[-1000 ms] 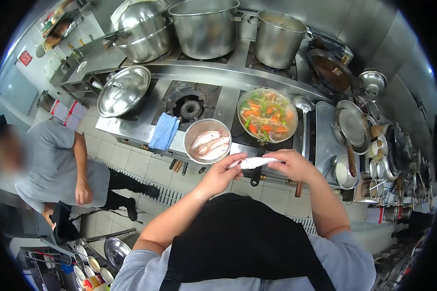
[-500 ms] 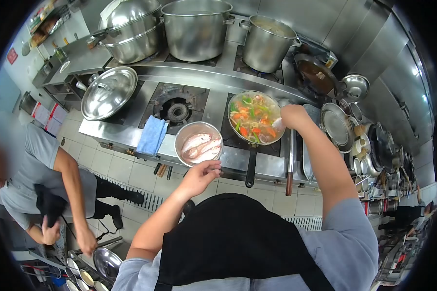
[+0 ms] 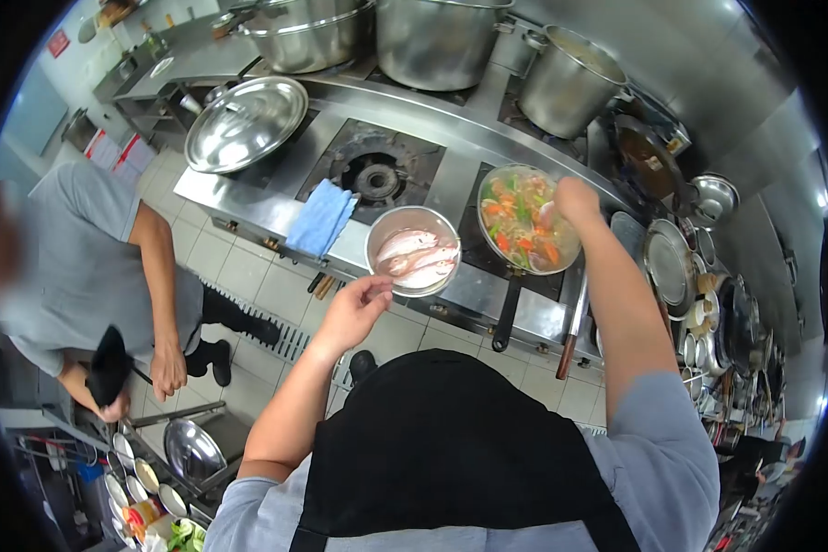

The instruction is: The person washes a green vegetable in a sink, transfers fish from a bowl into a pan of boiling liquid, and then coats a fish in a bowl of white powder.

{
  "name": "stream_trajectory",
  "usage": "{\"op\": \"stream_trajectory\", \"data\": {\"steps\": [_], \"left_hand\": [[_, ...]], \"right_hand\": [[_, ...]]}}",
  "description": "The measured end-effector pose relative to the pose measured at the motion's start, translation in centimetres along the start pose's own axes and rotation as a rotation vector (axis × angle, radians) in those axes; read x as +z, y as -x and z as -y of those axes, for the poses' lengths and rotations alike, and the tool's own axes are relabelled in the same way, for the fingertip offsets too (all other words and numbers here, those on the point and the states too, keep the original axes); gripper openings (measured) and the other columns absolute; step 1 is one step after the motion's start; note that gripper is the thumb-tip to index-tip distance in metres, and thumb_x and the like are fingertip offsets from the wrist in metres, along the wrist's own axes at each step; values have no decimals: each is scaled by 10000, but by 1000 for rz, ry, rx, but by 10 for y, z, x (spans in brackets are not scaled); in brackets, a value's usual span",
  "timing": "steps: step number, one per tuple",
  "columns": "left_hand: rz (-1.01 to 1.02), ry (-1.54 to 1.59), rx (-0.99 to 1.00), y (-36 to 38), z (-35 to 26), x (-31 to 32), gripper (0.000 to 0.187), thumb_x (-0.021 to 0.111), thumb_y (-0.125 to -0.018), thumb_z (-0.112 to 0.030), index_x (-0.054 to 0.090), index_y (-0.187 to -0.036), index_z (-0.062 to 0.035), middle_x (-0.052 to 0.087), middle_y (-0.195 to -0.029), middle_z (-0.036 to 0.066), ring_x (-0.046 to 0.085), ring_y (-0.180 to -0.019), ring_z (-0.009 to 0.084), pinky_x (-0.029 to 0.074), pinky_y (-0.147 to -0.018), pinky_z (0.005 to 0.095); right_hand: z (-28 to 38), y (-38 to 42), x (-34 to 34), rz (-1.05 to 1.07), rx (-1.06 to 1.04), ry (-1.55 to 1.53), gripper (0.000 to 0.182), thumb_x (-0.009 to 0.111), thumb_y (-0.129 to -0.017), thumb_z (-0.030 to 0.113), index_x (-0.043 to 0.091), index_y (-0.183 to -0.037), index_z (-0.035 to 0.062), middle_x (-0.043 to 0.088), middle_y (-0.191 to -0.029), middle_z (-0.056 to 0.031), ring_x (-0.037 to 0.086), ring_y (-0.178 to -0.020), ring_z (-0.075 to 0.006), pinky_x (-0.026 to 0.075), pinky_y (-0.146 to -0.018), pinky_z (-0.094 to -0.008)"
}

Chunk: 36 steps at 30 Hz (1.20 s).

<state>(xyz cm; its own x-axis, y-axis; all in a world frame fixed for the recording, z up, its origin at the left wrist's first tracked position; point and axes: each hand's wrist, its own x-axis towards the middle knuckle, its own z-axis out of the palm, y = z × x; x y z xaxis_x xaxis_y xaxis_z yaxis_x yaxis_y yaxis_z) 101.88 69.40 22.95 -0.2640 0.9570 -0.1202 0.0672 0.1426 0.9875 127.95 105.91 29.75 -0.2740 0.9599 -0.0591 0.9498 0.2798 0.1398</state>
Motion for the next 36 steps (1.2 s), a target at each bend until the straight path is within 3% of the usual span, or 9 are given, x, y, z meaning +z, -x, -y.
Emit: {"op": "stream_trajectory", "data": {"steps": [3,6,9,12,14,19,24,32,36], "left_hand": [[-51,-56,8,-3,-2,-9,273,577,-930,-84,600,-1184,14,649,-952,55,590,-822,102,493,-756,258],[-130,-213,67,-9,-6,-7,255,614,-912,-121,634,-1127,13,666,-921,72,600,-789,135,495,-721,279],[-68,-547,125,-19,-24,9,228,666,-831,-152,684,-1001,-1,669,-989,175,635,-810,324,513,-750,380],[11,-775,384,-53,8,26,251,637,-841,-208,690,-1008,-28,665,-1004,178,633,-880,347,505,-801,409],[15,-958,353,-76,17,45,294,630,-840,-263,687,-1027,-43,659,-1026,174,624,-937,338,494,-836,420],[148,-1310,153,-105,12,51,528,687,-754,-459,644,-1170,-137,593,-1193,164,532,-1167,322,434,-970,447],[183,-1286,352,-117,33,51,598,712,-731,-423,586,-1245,-145,526,-1292,157,472,-1249,324,389,-1035,440],[22,-1225,462,-127,40,53,251,650,-743,-238,705,-916,-65,646,-1077,113,566,-1082,284,427,-919,463],[-47,-1168,493,-124,14,49,209,662,-718,-194,701,-866,-51,672,-949,115,618,-954,308,464,-847,448]], "right_hand": [[20,26,-53,-149,-179,-3,252,595,-875,265,676,-921,31,682,-978,-190,655,-940,-355,521,-795,-442],[34,47,-83,-212,-291,-131,280,617,-869,306,659,-877,30,671,-912,-195,649,-878,-364,511,-759,-453],[53,83,-83,-71,-426,-266,270,633,-862,318,654,-866,49,665,-868,-177,643,-820,-357,499,-717,-449],[78,133,-74,73,-557,-400,257,635,-863,318,656,-842,63,657,-797,-162,635,-765,-351,493,-688,-436],[84,155,-63,79,-613,-431,262,635,-864,315,654,-827,57,655,-763,-158,636,-737,-338,489,-673,-432],[70,190,-46,218,-471,-540,267,650,-854,318,655,-831,52,646,-711,-124,635,-688,-290,475,-628,-397],[37,221,-17,245,-381,-656,285,661,-845,311,653,-831,27,639,-712,-122,622,-662,-275,469,-612,-385],[10,255,3,299,-255,-762,296,645,-864,316,662,-891,21,662,-782,-142,648,-728,-287,494,-649,-375],[4,259,2,284,-236,-788,292,642,-867,314,663,-895,24,662,-779,-140,644,-730,-288,490,-649,-374]]}}
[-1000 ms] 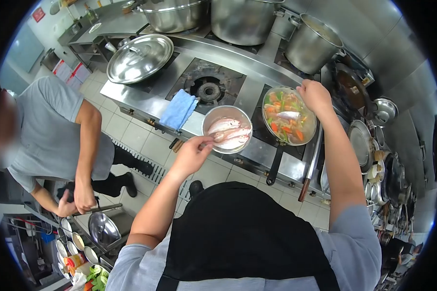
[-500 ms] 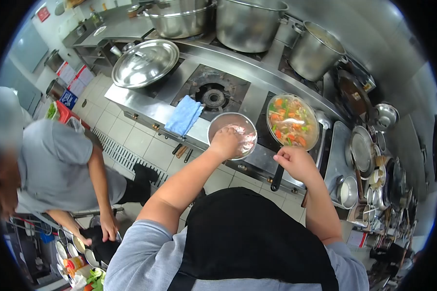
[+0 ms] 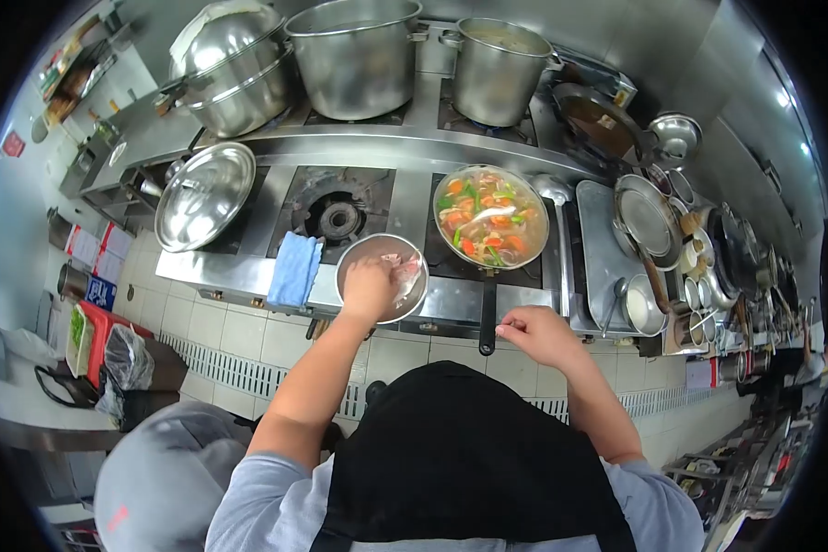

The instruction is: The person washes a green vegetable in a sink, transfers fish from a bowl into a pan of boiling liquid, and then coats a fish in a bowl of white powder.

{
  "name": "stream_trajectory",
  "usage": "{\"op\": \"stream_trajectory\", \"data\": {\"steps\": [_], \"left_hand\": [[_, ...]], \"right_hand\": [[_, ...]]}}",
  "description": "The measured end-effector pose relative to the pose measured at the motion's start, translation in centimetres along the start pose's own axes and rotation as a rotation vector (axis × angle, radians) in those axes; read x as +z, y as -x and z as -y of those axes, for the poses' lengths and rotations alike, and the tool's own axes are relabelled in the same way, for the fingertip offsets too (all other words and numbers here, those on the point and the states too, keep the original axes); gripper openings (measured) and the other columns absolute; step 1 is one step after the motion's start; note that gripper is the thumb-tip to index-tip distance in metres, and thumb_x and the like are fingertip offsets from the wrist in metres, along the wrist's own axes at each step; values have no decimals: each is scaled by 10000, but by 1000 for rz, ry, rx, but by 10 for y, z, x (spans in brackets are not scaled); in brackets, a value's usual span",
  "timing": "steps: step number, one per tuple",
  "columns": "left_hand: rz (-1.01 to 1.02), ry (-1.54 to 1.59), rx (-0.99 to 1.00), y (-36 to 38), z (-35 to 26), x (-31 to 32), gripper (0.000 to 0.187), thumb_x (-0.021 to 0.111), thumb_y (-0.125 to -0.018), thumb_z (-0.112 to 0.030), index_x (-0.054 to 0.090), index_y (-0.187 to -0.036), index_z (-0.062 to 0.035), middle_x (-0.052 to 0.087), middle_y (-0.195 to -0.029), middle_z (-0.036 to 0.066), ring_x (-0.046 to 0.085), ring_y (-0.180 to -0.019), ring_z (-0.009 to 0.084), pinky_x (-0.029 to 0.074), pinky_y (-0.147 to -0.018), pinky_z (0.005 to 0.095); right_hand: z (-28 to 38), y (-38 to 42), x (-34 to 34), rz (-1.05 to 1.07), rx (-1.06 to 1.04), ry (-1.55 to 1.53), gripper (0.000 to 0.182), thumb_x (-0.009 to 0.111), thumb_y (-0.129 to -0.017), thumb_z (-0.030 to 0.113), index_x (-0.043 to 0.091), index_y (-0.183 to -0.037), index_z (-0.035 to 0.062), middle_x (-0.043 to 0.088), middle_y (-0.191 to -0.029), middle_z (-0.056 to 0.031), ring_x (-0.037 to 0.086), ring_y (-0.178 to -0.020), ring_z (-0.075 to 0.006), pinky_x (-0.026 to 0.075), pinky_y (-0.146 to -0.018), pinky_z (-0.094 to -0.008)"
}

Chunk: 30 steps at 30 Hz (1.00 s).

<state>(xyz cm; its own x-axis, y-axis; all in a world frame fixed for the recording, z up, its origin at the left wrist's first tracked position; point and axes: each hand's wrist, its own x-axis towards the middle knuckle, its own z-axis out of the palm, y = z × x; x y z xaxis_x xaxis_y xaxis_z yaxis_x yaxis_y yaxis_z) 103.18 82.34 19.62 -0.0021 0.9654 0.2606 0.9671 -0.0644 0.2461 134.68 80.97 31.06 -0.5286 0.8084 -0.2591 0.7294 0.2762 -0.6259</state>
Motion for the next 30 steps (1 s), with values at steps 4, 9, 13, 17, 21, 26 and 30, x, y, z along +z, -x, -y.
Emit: {"op": "stream_trajectory", "data": {"steps": [4,9,13,17,21,26,30], "left_hand": [[-220,317,-96,-4,2,-29,191,671,-764,-141,657,-897,-5,660,-849,158,638,-750,310,512,-715,394],[-79,954,-554,-7,24,-36,248,739,-806,-180,638,-917,18,646,-766,74,587,-668,169,469,-643,292],[-24,1289,-681,0,25,-51,190,708,-865,-210,641,-926,-43,619,-748,-4,535,-637,78,414,-597,233],[-73,1589,-771,5,14,-58,162,676,-904,-241,623,-935,-91,609,-764,-21,545,-640,63,399,-587,212],[-133,1874,-823,16,7,-57,168,636,-930,-238,606,-981,-82,627,-801,1,601,-686,101,452,-592,222],[-109,1994,-889,39,0,-47,212,590,-956,-256,603,-992,-47,658,-811,43,635,-701,124,487,-571,226],[244,1939,-884,60,-9,-47,329,501,-993,-327,600,-1027,-15,698,-805,94,654,-642,135,498,-533,208]], "right_hand": [[-1,-7,5,-15,-35,-40,285,641,-867,309,656,-873,24,649,-757,-137,630,-723,-296,482,-645,-386],[14,-36,16,-51,-219,67,276,658,-854,294,644,-875,19,626,-759,-116,613,-727,-273,480,-650,-379],[32,-73,25,-83,-297,84,332,660,-845,317,642,-1018,34,616,-896,-123,621,-852,-305,496,-738,-395],[46,-115,49,-116,-303,-81,463,680,-843,360,617,-1142,12,620,-1023,-156,625,-900,-287,496,-773,-387],[53,-139,70,14,-184,-392,389,671,-873,314,633,-1058,-26,666,-907,-152,637,-773,-237,498,-705,-360],[70,-133,60,-119,-247,-358,239,640,-898,224,665,-897,-14,655,-718,-124,605,-647,-196,480,-630,-340],[83,-129,48,-165,-430,3,193,586,-900,213,680,-893,45,663,-850,-139,644,-755,-309,498,-697,-406]]}}
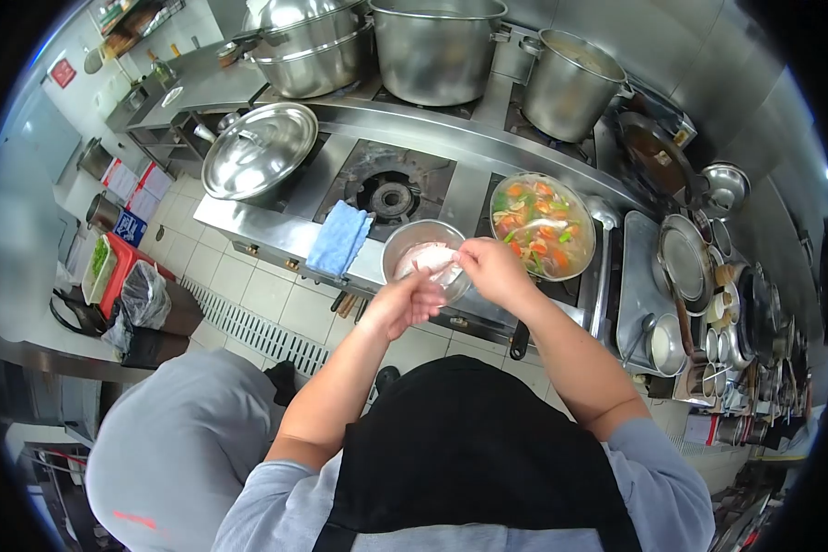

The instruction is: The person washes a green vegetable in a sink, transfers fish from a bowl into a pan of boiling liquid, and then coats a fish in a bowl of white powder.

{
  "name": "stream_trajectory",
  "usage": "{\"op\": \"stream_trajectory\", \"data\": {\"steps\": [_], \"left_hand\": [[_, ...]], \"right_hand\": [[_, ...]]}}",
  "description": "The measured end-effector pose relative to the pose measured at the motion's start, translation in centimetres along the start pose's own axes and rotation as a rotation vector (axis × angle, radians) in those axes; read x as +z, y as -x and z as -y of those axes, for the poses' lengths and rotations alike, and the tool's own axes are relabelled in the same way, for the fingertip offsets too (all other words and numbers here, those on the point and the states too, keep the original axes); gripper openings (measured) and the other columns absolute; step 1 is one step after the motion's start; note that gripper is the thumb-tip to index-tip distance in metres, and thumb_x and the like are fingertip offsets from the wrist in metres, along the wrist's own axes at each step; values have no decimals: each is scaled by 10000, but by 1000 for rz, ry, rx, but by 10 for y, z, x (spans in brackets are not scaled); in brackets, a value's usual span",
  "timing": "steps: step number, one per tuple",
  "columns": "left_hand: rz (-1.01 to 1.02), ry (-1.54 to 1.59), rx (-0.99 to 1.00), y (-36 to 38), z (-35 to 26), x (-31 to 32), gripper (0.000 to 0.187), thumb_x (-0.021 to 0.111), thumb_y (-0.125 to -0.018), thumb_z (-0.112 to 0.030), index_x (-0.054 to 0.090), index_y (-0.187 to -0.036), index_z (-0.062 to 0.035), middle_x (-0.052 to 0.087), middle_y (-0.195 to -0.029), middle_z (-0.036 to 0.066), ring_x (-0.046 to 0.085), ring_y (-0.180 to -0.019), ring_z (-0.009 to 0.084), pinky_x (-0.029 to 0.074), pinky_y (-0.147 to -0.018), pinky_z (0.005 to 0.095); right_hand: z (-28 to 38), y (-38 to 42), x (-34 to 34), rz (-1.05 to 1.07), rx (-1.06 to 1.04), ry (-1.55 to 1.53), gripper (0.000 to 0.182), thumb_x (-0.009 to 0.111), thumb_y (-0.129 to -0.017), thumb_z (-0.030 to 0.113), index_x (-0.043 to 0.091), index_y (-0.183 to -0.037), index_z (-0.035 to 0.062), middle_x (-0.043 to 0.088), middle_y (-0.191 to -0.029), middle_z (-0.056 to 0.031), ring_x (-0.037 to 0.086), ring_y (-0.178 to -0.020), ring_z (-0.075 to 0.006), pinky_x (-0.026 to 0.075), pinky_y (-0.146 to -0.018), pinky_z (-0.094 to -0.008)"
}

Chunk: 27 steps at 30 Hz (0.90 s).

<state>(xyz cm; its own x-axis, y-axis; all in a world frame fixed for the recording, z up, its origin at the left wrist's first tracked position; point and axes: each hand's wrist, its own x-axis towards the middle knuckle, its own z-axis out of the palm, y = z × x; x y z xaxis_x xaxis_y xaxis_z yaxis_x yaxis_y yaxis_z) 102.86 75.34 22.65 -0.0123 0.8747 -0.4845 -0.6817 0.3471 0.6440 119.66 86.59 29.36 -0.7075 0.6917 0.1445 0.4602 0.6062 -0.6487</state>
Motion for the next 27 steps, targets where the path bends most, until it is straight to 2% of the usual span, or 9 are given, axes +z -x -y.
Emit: {"op": "stream_trajectory", "data": {"steps": [2,3,7,10,17,20,27], "left_hand": [[10,-294,-157,8,3,2,320,493,-993,-309,606,-1047,-14,699,-811,91,649,-643,117,487,-526,193],[4,-339,-123,9,7,-1,288,513,-979,-275,613,-1054,-15,698,-805,79,624,-614,93,463,-507,185],[-36,-461,-4,14,11,-12,249,559,-951,-248,622,-1042,-25,685,-790,52,556,-561,67,411,-482,182],[-52,-551,84,22,10,-19,239,573,-946,-255,628,-1019,-34,681,-803,48,543,-571,63,404,-499,192],[-111,-547,100,35,8,-28,204,598,-935,-228,629,-1019,-44,662,-814,6,497,-600,53,382,-534,193],[-93,-543,152,29,14,-37,203,599,-934,-220,630,-1023,-40,657,-814,8,487,-602,53,385,-537,194],[-78,-532,143,31,16,-36,218,602,-929,-204,632,-1040,-19,655,-826,19,484,-614,57,403,-551,201]], "right_hand": [[2,0,1,1,-39,118,186,574,-898,212,682,-878,62,660,-871,-135,642,-788,-326,500,-720,-424],[4,0,0,-1,-72,236,182,561,-896,210,683,-864,78,657,-891,-132,640,-821,-343,503,-744,-442],[3,1,-6,70,-79,350,183,548,-903,204,674,-860,79,654,-875,-127,646,-823,-332,509,-749,-449],[3,-4,-16,68,-2,420,187,545,-908,205,660,-862,66,652,-867,-126,645,-819,-333,508,-743,-450],[15,-1,-31,62,-30,469,218,544,-918,229,629,-833,47,650,-853,-134,633,-818,-348,503,-713,-469],[16,-2,-30,75,-2,508,220,549,-919,234,621,-828,47,647,-847,-144,626,-813,-363,496,-714,-473],[16,1,-35,120,140,359,222,572,-907,251,616,-828,48,645,-835,-150,619,-812,-360,478,-706,-472]]}}
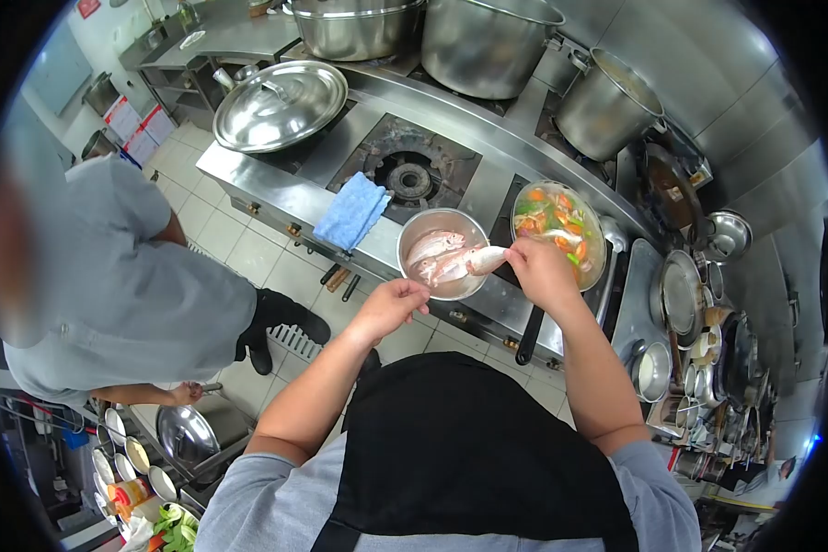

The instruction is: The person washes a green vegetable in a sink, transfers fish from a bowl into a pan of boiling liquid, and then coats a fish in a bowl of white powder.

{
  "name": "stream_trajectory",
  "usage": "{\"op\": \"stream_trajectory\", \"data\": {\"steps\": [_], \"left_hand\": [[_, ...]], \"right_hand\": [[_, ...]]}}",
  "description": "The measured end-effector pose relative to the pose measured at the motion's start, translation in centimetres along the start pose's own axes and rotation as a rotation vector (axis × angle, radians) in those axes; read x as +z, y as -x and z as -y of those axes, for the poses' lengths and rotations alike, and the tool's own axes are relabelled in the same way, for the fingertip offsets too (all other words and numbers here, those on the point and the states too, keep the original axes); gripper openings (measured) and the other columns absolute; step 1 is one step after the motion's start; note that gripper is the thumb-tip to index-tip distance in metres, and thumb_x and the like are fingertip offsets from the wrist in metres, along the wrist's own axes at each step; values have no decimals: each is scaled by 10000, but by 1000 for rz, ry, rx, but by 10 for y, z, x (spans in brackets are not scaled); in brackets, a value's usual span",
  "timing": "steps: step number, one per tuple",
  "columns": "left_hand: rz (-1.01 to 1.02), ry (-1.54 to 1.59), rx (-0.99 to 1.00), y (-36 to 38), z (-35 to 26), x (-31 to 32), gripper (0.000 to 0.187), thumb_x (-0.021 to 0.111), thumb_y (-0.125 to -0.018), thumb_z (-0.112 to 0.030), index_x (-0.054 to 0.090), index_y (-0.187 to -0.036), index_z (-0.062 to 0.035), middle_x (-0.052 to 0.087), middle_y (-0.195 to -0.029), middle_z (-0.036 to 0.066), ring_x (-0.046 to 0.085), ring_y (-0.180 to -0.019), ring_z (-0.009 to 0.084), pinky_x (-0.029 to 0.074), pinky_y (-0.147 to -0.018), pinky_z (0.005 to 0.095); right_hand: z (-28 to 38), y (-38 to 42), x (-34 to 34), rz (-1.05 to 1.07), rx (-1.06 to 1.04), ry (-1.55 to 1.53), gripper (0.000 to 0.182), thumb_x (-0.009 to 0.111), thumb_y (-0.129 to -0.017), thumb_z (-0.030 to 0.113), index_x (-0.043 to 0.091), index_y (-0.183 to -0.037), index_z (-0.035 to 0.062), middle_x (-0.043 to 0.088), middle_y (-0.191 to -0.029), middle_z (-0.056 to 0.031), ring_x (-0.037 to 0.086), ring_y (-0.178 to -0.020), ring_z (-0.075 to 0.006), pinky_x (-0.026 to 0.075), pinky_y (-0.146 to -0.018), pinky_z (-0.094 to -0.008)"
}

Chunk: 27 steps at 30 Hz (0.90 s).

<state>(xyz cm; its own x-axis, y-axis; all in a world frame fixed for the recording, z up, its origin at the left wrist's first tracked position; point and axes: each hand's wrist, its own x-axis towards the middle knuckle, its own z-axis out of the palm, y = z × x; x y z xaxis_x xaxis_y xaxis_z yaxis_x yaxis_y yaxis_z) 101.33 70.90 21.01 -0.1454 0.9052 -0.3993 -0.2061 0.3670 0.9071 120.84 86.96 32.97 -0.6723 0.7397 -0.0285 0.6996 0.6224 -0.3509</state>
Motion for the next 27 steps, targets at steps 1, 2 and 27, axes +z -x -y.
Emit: {"op": "stream_trajectory", "data": {"steps": [1,2,27], "left_hand": [[-2,-9,14,1,-2,1,220,601,-929,-199,634,-1044,-14,655,-826,20,488,-617,60,408,-558,200],[-4,-20,28,2,-3,2,224,600,-928,-195,635,-1049,-10,655,-826,22,492,-620,63,412,-565,200],[-237,-1142,525,-124,-14,51,250,642,-792,-165,552,-965,-10,645,-885,209,642,-869,378,515,-767,450]], "right_hand": [[2,1,-1,11,28,-9,227,571,-907,254,617,-825,48,646,-830,-148,618,-816,-356,475,-708,-469],[-1,2,0,13,27,-9,227,571,-907,254,617,-825,48,646,-830,-148,618,-816,-356,475,-708,-469],[-6,45,5,-115,19,-157,195,601,-883,205,629,-821,22,624,-806,-167,599,-798,-366,464,-713,-451]]}}
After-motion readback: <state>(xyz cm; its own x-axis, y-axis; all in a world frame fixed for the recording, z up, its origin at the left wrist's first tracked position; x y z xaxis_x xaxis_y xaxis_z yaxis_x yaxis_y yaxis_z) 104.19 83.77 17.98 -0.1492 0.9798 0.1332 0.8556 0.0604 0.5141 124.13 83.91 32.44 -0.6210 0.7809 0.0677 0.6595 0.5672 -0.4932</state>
